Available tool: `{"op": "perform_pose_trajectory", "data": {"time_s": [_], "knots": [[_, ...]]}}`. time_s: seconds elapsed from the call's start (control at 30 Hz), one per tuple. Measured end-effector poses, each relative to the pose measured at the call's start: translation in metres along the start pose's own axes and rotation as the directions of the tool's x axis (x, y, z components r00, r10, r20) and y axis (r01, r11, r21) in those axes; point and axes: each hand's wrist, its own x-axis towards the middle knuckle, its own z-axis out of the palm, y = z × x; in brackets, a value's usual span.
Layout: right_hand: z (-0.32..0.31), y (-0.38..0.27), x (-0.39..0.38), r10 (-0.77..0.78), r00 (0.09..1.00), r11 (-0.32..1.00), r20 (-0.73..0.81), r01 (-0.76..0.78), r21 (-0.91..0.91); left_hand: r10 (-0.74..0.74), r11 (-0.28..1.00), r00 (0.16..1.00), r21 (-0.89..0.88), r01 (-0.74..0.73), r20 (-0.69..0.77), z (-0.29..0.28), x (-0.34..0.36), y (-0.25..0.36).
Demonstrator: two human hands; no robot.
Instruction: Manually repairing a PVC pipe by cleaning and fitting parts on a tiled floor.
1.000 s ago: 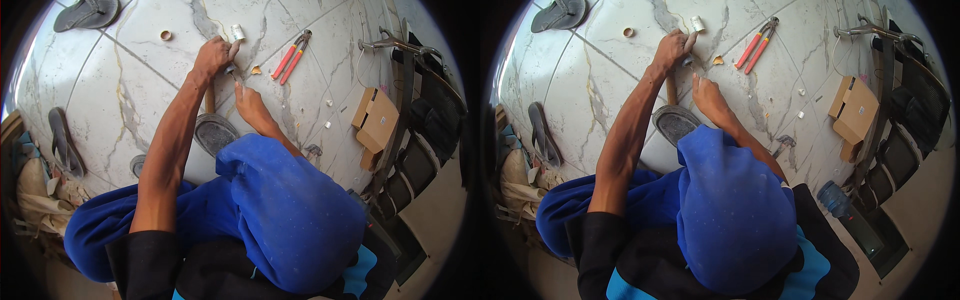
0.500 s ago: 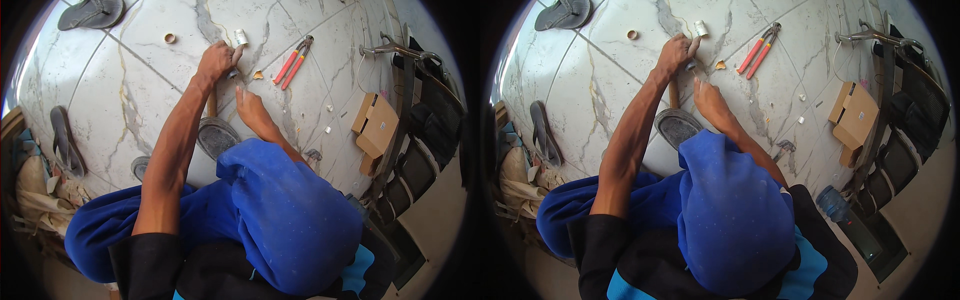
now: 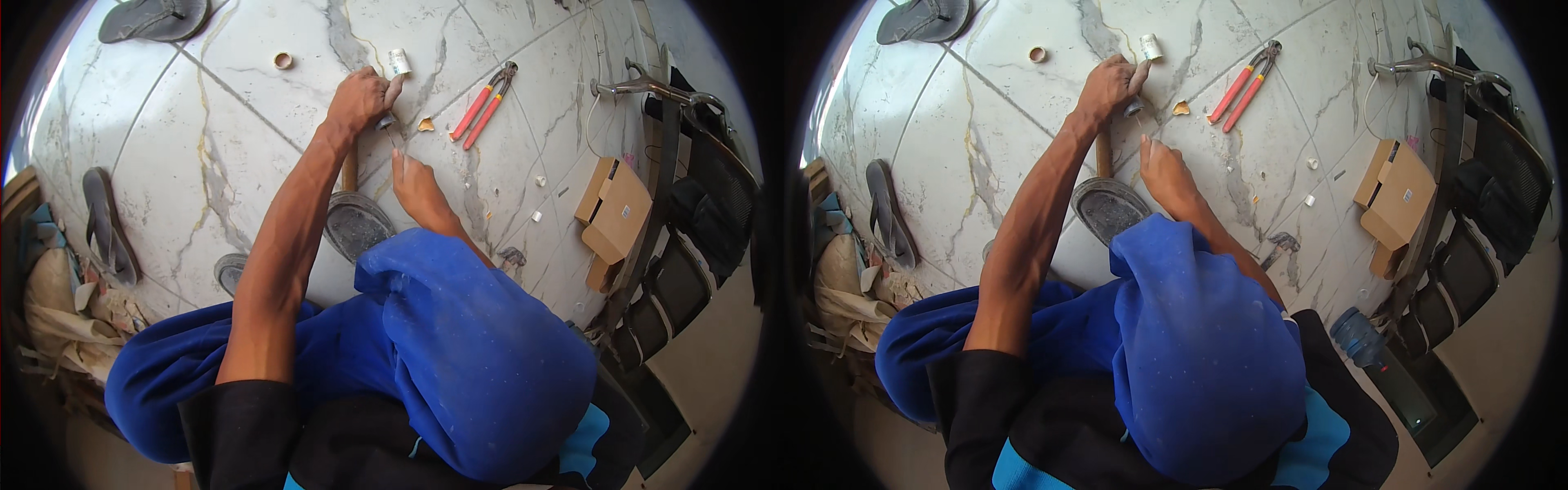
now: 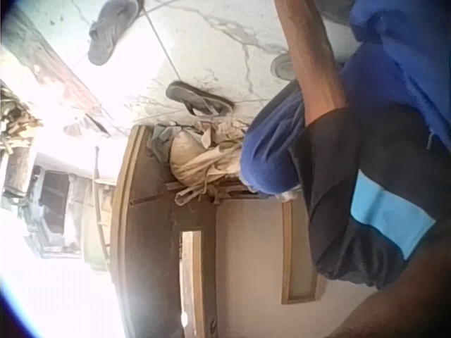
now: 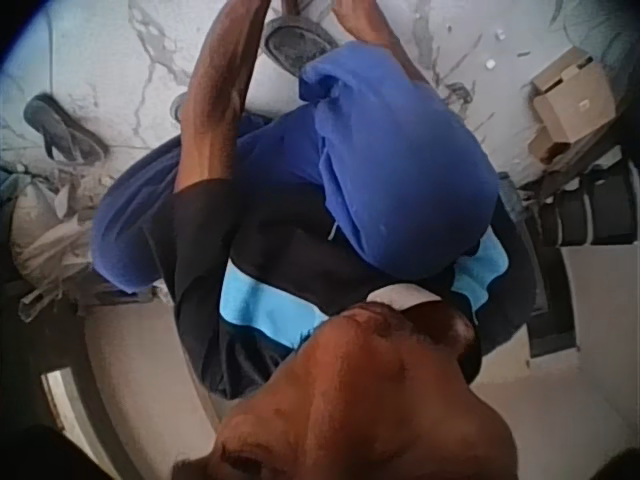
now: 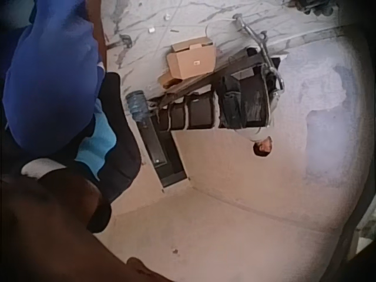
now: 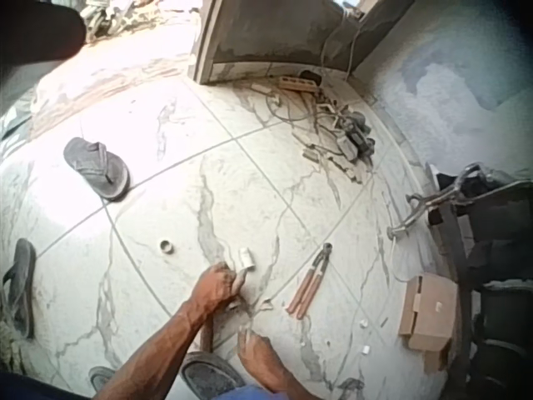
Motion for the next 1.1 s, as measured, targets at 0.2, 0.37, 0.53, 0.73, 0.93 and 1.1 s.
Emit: {"op": "perform_pose_trajectory", "data": {"time_s": [0.2,0.37,0.53,0.73,0.93,1.1], "knots": [[0.0,0.001,0.005,-0.017,0.999,1.0,0.037,0.017,0.003,0.028,1.0,1.0,0.005,-0.028,0.003,-0.007,0.001,0.0],[-0.006,0.003,0.002,-0.045,0.999,0.999,-0.023,0.046,0.011,0.065,0.998,0.998,0.018,-0.065,-0.001,0.006,-0.003,0.002],[0.0,-0.002,0.008,-0.093,0.996,0.994,-0.016,0.094,0.053,-0.009,1.0,1.0,0.005,0.009,-0.03,-0.004,-0.001,-0.006],[0.002,-0.002,0.001,-0.036,0.999,0.998,0.01,0.035,0.047,-0.006,1.0,1.0,0.022,0.006,-0.003,-0.001,-0.008,0.001],[-0.008,0.005,0.006,-0.035,0.999,0.999,0.009,0.035,-0.027,0.089,0.996,0.995,0.027,-0.091,0.041,-0.001,0.0,0.005],[-0.008,0.005,0.008,-0.029,0.997,1.0,0.066,0.03,-0.009,0.085,0.996,0.996,-0.019,-0.085,0.021,0.006,-0.002,-0.003]]}}
